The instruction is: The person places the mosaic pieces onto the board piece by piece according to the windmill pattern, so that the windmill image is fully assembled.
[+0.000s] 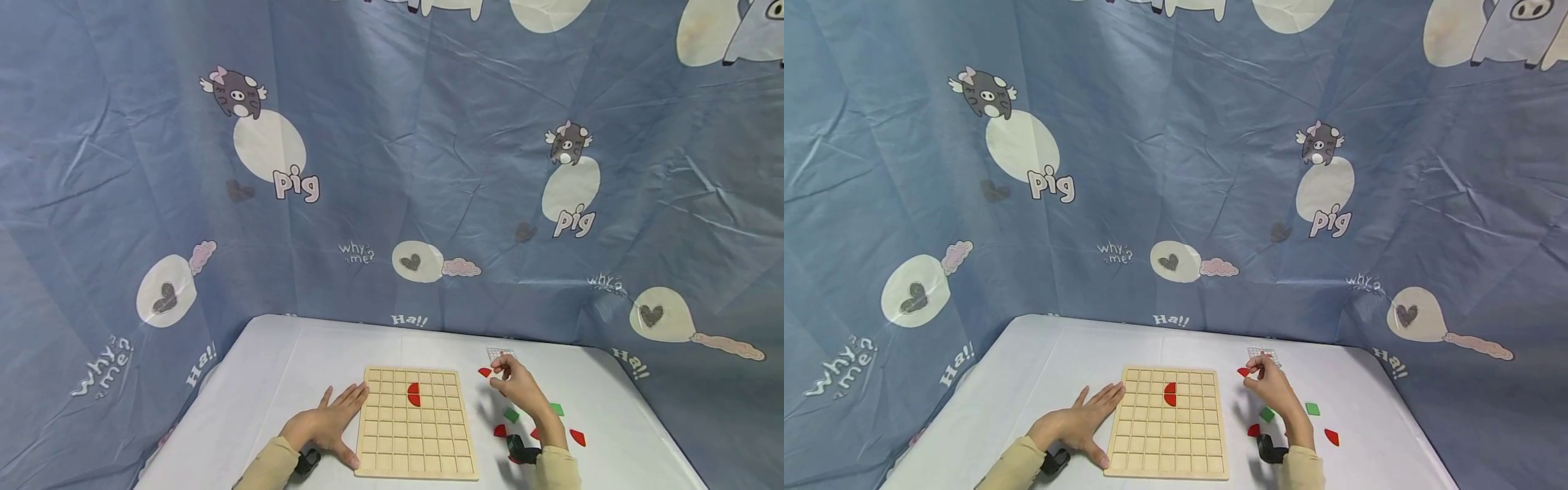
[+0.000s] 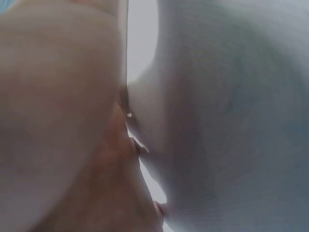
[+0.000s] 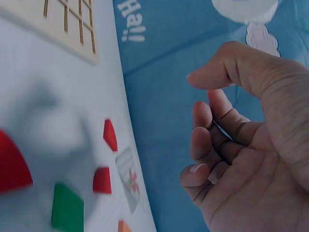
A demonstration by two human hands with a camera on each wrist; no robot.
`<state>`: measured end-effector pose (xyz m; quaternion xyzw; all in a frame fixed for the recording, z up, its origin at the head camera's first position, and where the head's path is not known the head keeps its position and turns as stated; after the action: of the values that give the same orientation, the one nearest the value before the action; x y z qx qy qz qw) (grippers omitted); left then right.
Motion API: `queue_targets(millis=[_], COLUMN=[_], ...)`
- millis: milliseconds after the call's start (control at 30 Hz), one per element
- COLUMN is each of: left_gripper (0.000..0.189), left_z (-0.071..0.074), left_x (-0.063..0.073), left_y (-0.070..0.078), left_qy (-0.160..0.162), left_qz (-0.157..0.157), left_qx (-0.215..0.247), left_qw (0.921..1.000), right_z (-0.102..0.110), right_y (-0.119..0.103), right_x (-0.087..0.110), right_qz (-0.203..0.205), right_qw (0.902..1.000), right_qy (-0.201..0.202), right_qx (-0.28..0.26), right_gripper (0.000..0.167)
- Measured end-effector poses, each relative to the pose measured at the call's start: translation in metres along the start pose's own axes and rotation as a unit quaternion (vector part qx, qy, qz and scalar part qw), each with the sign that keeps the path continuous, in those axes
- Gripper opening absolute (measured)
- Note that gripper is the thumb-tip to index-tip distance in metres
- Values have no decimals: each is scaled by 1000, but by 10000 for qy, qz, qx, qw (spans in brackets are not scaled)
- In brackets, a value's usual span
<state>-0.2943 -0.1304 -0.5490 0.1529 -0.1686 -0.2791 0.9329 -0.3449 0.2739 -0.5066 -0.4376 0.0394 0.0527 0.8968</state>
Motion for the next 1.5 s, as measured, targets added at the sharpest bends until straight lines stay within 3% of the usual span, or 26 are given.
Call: queue_targets(millis=[367,700,1167,1500], left_gripper=[136,135,136,135], left_z=[0,0,1,2], left_x=[-1,-1,0,1], left_y=[-1,0,-1,-2], left_qy=[-11,-14,-96,-110], left_qz=[40,45,51,8], left_qx=[-29,-6,48,40], left_qw=[10000,10000,9999,9999], right_z=[12,15,6,-1], right_y=[28,42,53,59], right_x=[0,1,1,-1], right_qz=[-549,-644,-1059,-1219], right_qw=[9985,9978,9940,9920], right_qy=[15,112,-235,-233], right_qx=[-79,92,110,250], right_gripper=[35,36,42,43])
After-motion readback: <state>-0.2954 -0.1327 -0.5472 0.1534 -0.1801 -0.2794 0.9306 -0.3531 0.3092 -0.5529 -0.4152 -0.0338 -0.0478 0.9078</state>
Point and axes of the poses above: each hand's wrist, its own x-axis away from the middle knuckle, its own z-axis out of the back of the hand, y = z × x, the point moved 1 cm from there along -x, towards the middle knuckle
